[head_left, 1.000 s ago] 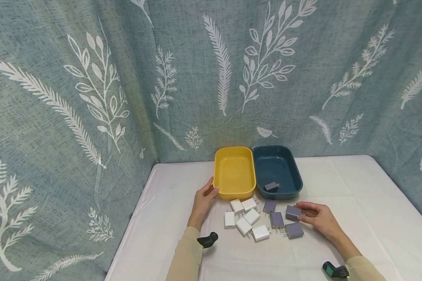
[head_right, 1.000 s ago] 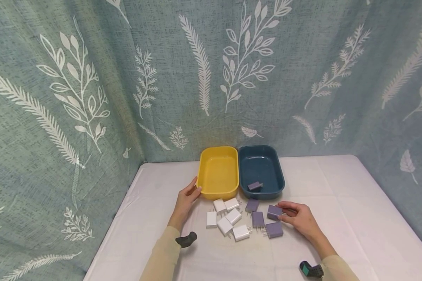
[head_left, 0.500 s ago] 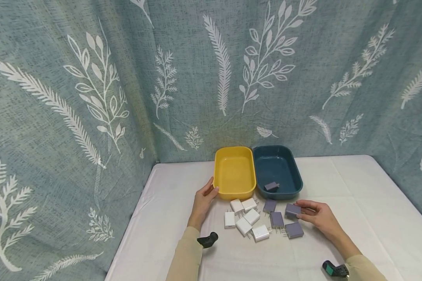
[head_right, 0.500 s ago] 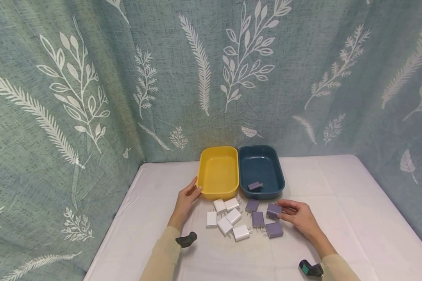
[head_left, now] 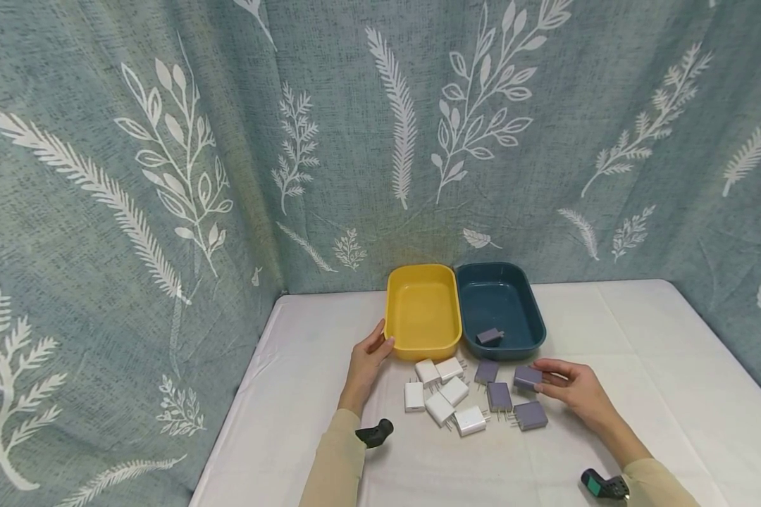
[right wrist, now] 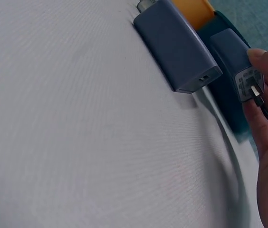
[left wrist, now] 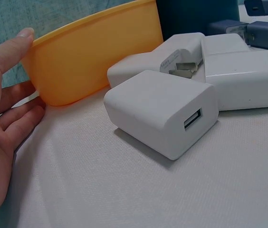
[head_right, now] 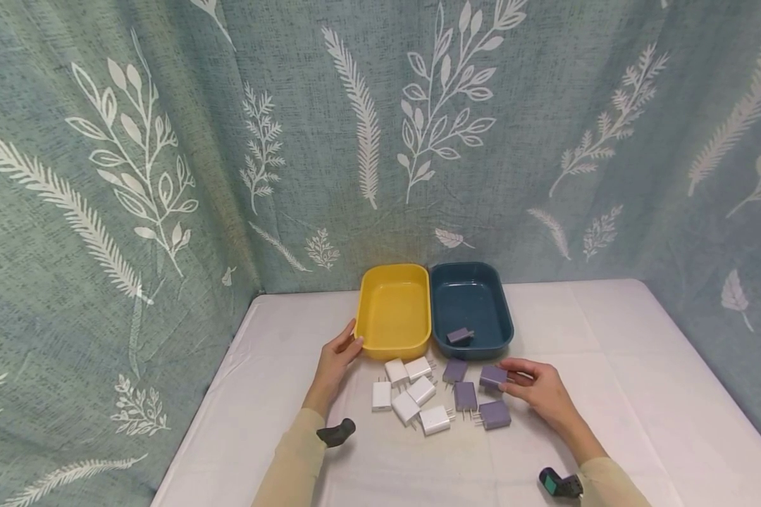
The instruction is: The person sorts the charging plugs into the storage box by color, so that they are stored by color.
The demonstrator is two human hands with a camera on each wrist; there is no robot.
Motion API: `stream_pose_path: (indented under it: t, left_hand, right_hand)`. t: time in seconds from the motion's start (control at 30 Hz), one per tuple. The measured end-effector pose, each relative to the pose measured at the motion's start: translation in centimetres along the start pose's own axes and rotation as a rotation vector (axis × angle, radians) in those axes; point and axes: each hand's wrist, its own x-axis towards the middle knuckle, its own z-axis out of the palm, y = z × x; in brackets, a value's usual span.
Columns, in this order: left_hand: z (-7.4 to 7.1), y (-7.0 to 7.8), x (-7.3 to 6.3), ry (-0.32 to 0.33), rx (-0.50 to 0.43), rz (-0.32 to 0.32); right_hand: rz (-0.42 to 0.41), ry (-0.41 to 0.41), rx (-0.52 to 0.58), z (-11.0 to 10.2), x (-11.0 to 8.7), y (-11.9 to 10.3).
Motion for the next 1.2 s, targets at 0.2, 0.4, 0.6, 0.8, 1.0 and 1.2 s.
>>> stream_pose_path:
  t: [0.2,0.4,0.6,0.8,1.0,1.2]
  left_hand:
    - [0.0,0.2,-0.1,-0.009,-0.005,0.012]
    - [0.0,0.2,-0.1,-0.015,-0.033,0.016]
    - [0.0,0.0,-0.1,-0.005,-0.019,0.017]
    - [0.0,0.3,-0.3,-0.014,-0.035,0.014]
    - [-0.1,0.5,-0.1,-0.031,-0.032,-0.009]
    - [0.0,0.0,0.1,-0.016,-0.02,0.003]
  right_hand:
    - [-0.006,0.011,-0.009,0.0,0.0,-0.3]
    - [-0.013,0.023,-0.022,0.1,0.0,-0.6]
    - [-0.03,0.016,-0.016,0.2,0.0,-0.8]
    - [-0.079,0.019,-0.026,0.3,0.1,-1.0]
    - [-0.126,0.018,-0.046,0.3,0.1,-1.2]
    - [-0.162,0.02,-0.05,0.3,0.2,-1.4]
